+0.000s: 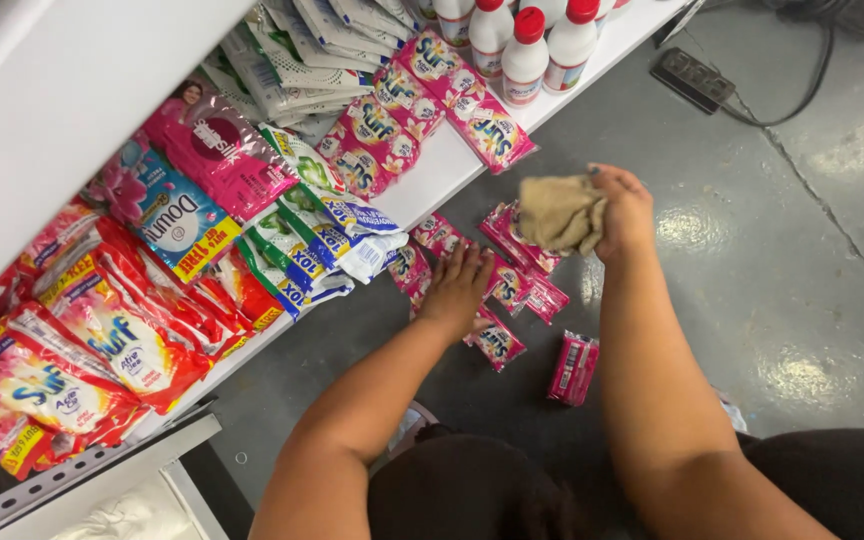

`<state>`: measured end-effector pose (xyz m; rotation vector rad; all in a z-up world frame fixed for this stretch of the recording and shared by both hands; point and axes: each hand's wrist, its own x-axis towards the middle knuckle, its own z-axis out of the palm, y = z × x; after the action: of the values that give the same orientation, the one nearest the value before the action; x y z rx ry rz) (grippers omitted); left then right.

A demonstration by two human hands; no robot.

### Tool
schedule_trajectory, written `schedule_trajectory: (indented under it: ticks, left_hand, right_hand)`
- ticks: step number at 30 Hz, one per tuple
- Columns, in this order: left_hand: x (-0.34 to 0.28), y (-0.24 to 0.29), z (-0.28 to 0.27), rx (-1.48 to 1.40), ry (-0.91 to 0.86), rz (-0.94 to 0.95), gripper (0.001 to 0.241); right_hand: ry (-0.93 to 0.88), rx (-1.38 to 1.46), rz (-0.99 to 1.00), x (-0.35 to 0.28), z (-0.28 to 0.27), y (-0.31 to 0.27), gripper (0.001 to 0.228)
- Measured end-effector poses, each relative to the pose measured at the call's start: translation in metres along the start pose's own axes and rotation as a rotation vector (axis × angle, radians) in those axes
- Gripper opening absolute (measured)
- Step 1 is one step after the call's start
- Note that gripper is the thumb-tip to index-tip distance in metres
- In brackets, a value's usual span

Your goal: Wiping and organizing detergent sachets on a store shelf.

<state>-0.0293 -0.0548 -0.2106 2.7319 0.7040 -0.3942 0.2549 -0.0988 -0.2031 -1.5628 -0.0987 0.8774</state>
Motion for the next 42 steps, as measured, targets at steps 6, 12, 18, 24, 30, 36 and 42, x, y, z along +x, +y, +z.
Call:
schedule_trajectory:
  ticks: [6,12,18,24,30,36,42]
  left_hand:
    - [0.015,0.003,0.05,0.238,0.292,0.19,0.098]
    - [-0.012,0.026,0.006,-0.103,0.113,-0.053,0.057]
    - [0.016,-0.002,-0.012,-0.675,-0.085,-0.553,0.049]
    - [0.004,-0.002,-0.105,-1.795,0.395,-0.628,0.047]
    - [-0.025,0.017,-0.148,-1.711,0.635,-0.32,0.037]
    - [-0.029,0.043,-0.228,-1.432,0.593,-0.172,0.061]
    - [-0.021,0.047,-0.213,-1.417,0.66,-0.203,0.062]
  right_hand:
    - [-0.007,0.821,0.425,0.004,-0.018,0.005,0.039]
    - [-0.048,0.957,0.355,-0.03,-0.003,-0.035,0.039]
    - [-0.035,0.765,0.123,-0.06,0.011,-0.096,0.029]
    - [-0.2,-0.052,-0.866,-0.141,0.085,-0.066,0.016]
    - [-0.183,-0.864,-1.176,-0.134,0.091,-0.082,0.028]
    - [-0.635,0.637,0.173,-0.11,0.067,-0.084,0.049]
    - [-0.513,0.301,-0.157,-0.105,0.064,-0.088,0.069]
